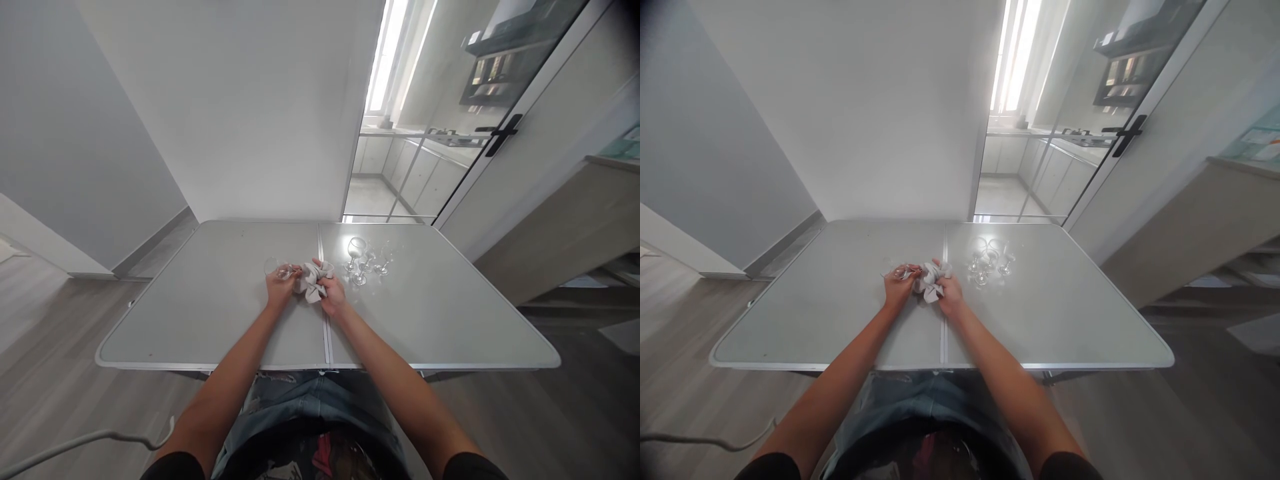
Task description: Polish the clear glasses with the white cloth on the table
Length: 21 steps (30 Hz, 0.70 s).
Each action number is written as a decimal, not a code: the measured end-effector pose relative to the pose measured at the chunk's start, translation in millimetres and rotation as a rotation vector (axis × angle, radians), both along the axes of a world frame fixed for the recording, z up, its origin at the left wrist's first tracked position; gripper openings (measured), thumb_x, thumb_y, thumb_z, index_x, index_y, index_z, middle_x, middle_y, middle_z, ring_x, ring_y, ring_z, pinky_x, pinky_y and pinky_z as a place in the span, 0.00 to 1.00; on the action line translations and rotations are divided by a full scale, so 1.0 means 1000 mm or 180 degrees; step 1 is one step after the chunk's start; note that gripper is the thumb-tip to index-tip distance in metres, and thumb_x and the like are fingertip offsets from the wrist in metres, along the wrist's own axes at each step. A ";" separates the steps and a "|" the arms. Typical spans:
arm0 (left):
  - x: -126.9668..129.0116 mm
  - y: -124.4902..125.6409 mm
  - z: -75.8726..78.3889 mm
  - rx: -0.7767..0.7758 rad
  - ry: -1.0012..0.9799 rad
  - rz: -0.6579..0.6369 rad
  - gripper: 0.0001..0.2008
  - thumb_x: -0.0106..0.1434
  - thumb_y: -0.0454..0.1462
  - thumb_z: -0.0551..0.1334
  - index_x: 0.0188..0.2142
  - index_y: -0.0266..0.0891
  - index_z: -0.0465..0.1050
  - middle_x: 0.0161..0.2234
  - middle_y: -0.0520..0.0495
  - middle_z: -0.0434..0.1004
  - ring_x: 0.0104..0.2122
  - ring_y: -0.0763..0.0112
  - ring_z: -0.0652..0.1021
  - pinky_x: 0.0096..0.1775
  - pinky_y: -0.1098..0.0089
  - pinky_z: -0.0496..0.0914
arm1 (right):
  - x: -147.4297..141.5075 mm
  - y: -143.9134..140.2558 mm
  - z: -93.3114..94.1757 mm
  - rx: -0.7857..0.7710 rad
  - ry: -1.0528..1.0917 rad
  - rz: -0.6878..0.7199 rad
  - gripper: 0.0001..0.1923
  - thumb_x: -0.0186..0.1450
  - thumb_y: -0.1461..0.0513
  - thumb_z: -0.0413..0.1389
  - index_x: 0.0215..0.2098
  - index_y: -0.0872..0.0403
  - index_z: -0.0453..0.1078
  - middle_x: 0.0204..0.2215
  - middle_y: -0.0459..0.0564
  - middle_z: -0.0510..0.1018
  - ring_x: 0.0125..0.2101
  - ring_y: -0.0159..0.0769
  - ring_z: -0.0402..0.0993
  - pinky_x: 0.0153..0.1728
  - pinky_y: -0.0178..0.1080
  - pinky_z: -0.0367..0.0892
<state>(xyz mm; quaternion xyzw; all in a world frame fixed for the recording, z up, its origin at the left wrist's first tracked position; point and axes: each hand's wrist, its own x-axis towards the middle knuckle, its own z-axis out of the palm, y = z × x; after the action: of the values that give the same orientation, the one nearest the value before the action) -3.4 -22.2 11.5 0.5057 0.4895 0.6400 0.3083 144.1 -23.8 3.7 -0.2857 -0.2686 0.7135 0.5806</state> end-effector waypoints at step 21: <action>0.003 -0.003 -0.001 0.0649 0.0348 -0.0282 0.06 0.58 0.41 0.70 0.33 0.42 0.80 0.38 0.45 0.83 0.42 0.62 0.82 0.51 0.57 0.75 | -0.003 -0.016 0.021 0.0582 -0.0307 -0.0142 0.19 0.50 0.66 0.63 0.28 0.49 0.55 0.23 0.38 0.63 0.24 0.29 0.61 0.24 0.33 0.56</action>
<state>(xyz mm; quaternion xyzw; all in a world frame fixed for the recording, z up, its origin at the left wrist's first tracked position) -0.2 -25.4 10.4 0.5897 0.4152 0.6437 0.2561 140.6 -39.5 24.3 -0.2714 -0.3538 0.6583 0.6064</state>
